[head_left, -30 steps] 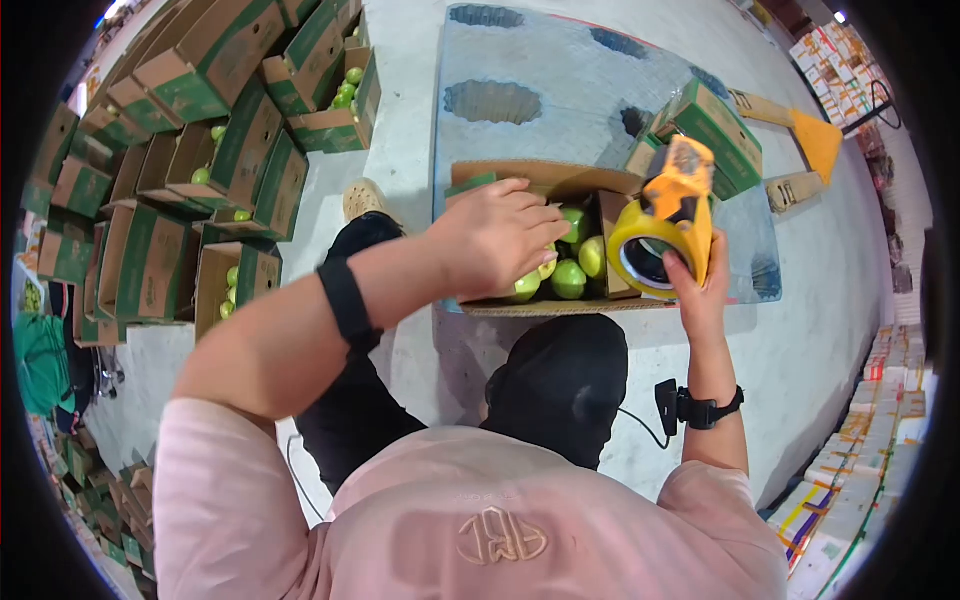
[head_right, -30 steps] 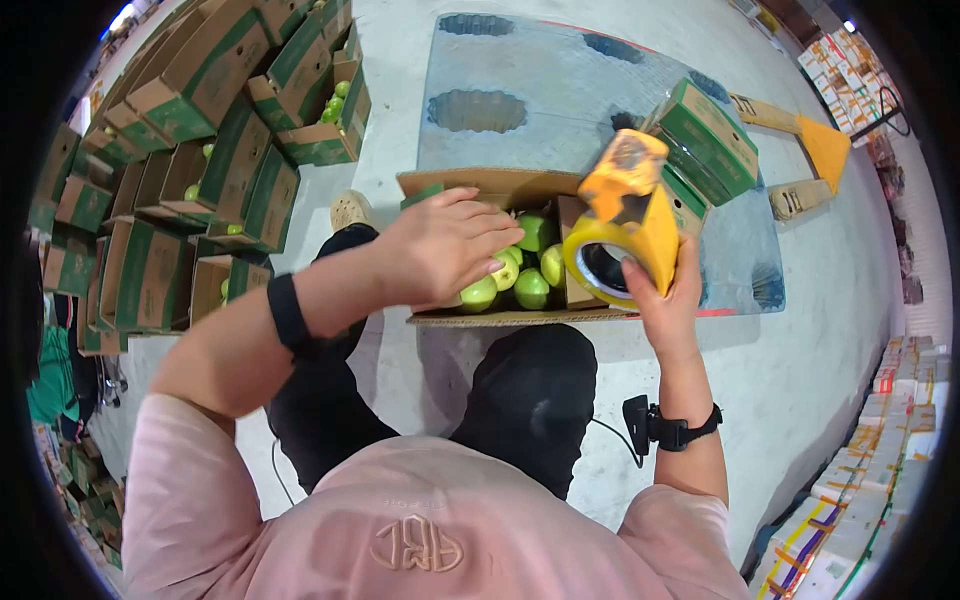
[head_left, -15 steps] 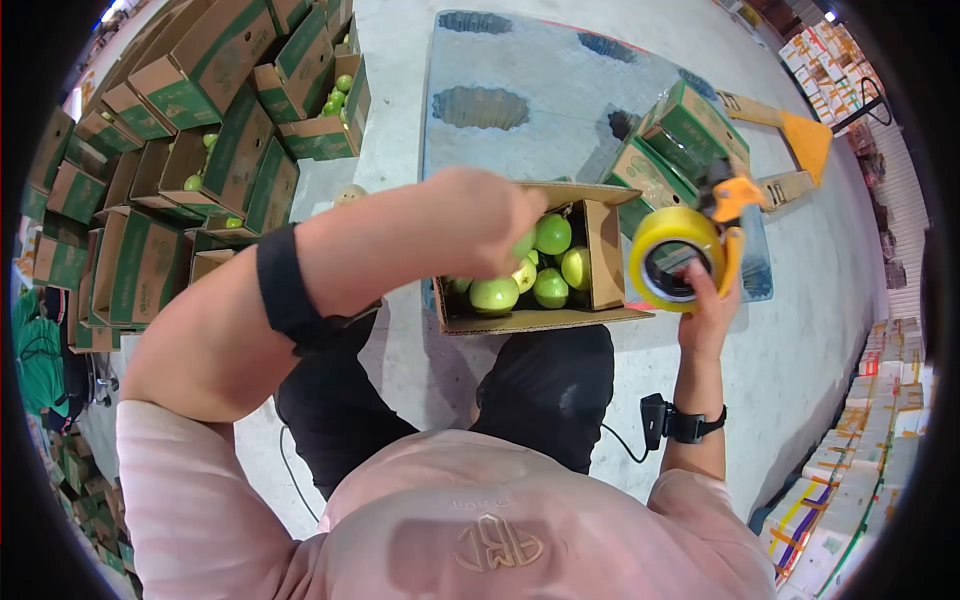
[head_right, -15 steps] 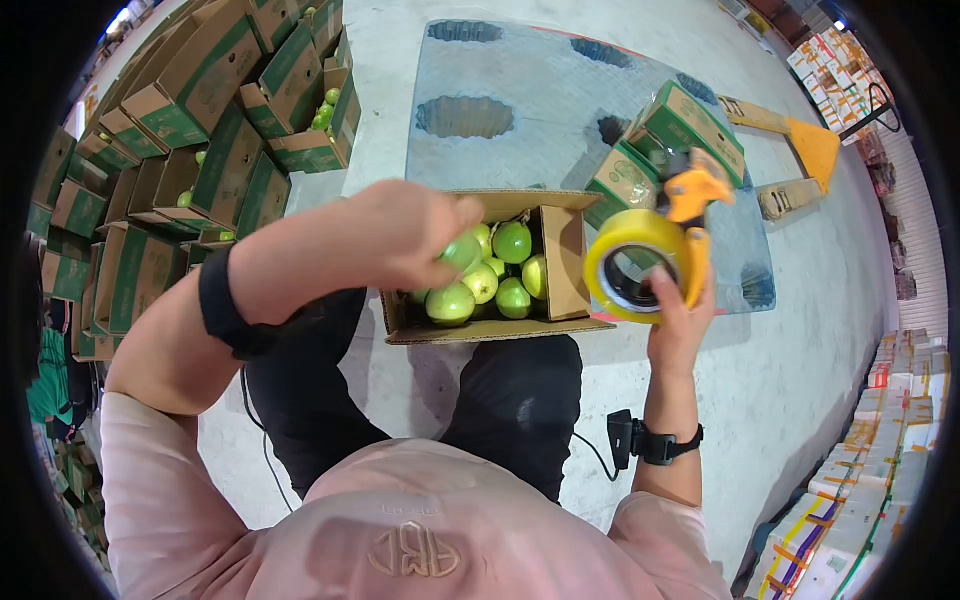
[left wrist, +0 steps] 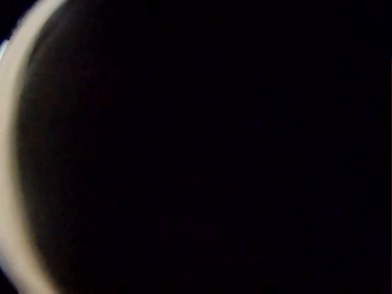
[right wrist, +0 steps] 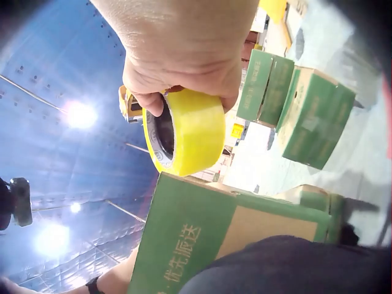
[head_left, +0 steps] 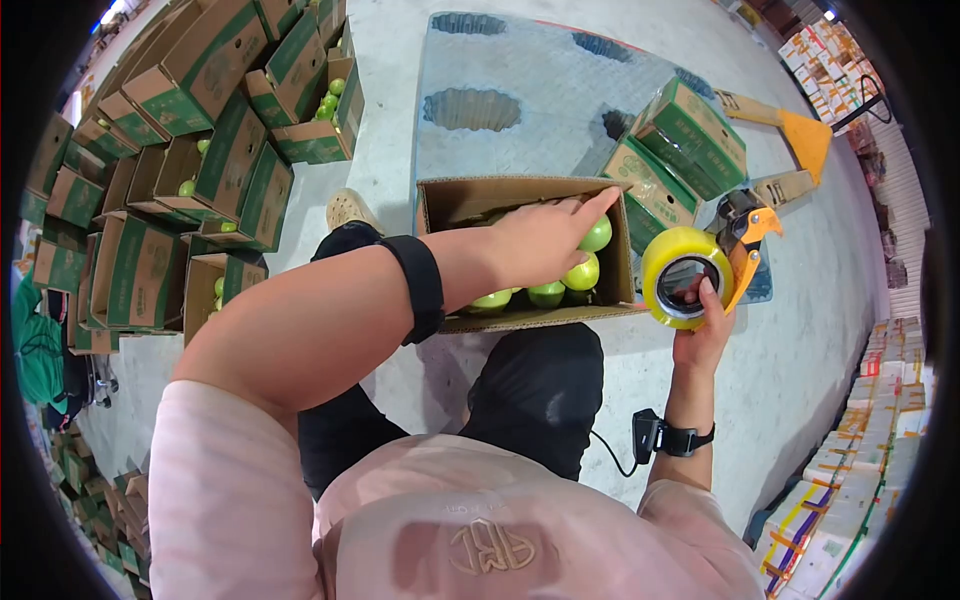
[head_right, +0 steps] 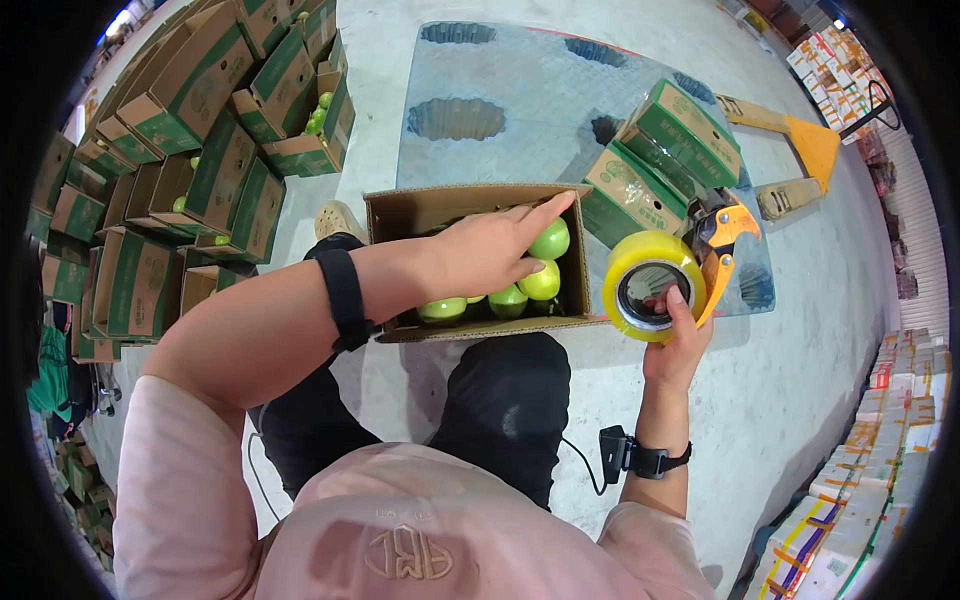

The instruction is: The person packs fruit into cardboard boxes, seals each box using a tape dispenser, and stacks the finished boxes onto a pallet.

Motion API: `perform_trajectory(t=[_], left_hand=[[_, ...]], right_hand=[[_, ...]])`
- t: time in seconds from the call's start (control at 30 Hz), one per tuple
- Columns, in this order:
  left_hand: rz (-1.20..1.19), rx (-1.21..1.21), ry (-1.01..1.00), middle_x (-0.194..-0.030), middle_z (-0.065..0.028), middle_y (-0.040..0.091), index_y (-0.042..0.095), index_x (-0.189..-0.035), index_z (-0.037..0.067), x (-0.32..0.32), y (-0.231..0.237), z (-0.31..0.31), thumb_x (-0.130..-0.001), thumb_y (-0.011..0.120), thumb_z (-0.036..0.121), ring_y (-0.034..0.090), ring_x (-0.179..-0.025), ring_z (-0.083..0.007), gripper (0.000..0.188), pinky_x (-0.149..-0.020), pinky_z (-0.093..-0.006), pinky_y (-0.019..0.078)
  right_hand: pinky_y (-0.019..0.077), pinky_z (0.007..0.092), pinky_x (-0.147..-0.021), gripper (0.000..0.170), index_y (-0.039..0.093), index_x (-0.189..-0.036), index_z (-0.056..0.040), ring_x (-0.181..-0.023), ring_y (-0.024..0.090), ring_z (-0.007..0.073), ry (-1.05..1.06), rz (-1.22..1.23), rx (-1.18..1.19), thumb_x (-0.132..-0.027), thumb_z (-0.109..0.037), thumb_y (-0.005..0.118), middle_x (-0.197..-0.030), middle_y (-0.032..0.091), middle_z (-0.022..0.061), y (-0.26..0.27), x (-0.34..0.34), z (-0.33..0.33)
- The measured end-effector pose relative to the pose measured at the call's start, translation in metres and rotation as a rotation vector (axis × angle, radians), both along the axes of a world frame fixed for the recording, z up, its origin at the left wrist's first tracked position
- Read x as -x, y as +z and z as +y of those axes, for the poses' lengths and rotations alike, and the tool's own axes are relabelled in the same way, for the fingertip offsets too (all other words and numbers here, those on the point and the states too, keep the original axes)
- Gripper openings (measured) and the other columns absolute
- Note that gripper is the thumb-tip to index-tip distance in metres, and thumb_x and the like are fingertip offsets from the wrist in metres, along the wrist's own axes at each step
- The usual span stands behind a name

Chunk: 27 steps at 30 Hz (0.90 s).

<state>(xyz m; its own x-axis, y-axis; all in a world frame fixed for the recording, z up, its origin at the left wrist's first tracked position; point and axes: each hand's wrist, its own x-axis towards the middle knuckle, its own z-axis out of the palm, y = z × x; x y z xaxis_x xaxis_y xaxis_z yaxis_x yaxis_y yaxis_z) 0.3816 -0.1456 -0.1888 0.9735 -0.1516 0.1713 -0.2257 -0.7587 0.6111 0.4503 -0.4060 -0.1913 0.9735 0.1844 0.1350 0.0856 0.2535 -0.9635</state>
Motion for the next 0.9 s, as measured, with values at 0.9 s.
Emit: perform_trajectory(t=[0.9], left_hand=[[-0.197, -0.243, -0.126, -0.113, -0.0157, 0.060, 0.059, -0.115, 0.003, 0.118, 0.030, 0.063, -0.084, 0.066, 0.025, 0.055, -0.113, -0.0330, 0.039, -0.099, -0.0464, 0.0410]], right_hand=[[0.0477, 0.0353, -0.081, 0.049, 0.046, -0.114, -0.0038, -0.088, 0.060, 0.0310, 0.384, -0.731, 0.814, -0.071, -0.008, 0.069, -0.096, 0.058, 0.0147, 0.035, 0.002, 0.055]])
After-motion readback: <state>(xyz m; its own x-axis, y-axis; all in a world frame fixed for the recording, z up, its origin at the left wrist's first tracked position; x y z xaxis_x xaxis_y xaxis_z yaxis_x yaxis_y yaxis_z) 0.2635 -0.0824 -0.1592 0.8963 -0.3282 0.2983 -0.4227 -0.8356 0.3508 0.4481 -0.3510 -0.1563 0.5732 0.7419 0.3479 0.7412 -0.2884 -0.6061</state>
